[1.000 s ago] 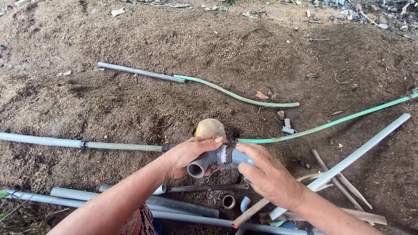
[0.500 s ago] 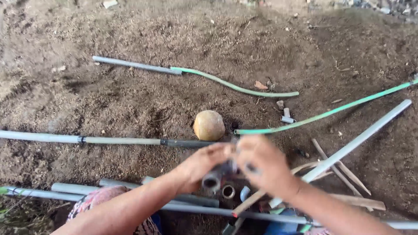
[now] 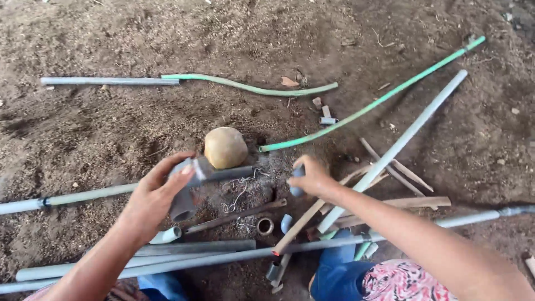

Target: The person sits on the ground and assembles plastic pipe fittings by hand, then uses a hand saw to cut a wooden stick. They handle multiple pipe segments and fittings, connecting them together and cutting wood to size.

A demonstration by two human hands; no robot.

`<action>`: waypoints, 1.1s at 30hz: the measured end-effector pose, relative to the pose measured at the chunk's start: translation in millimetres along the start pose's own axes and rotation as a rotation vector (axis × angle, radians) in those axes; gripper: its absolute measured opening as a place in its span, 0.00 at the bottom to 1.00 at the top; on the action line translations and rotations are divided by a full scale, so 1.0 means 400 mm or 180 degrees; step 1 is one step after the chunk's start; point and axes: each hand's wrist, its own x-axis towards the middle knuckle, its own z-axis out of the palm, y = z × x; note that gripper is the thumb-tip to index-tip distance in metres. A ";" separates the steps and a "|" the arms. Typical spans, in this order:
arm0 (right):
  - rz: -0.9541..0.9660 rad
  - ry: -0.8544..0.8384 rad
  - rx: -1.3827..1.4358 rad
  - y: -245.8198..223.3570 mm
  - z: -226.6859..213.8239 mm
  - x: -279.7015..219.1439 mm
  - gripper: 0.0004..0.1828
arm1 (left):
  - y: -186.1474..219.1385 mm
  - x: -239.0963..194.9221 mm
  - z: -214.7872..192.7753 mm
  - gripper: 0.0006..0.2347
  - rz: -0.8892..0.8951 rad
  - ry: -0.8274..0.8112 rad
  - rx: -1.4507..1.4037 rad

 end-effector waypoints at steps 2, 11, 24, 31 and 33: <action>0.0163 -0.0416 -0.0243 -0.001 -0.001 -0.043 0.25 | 0.012 -0.017 -0.004 0.18 -0.0266 -0.0038 0.0313; -0.0085 -0.0634 -0.0132 0.048 0.170 0.016 0.27 | 0.007 -0.043 0.014 0.20 -0.0866 0.0158 0.1088; 0.0116 0.1441 0.0084 0.126 -0.002 0.085 0.21 | -0.053 -0.056 -0.030 0.19 -0.0317 0.0205 0.0411; 0.1555 0.2211 -0.0066 0.388 -0.095 0.023 0.30 | -0.092 -0.052 -0.056 0.19 -0.0025 0.0170 0.0813; 0.1804 0.1938 0.0006 0.481 -0.088 0.038 0.22 | -0.089 -0.049 -0.053 0.19 -0.0111 0.0186 0.0949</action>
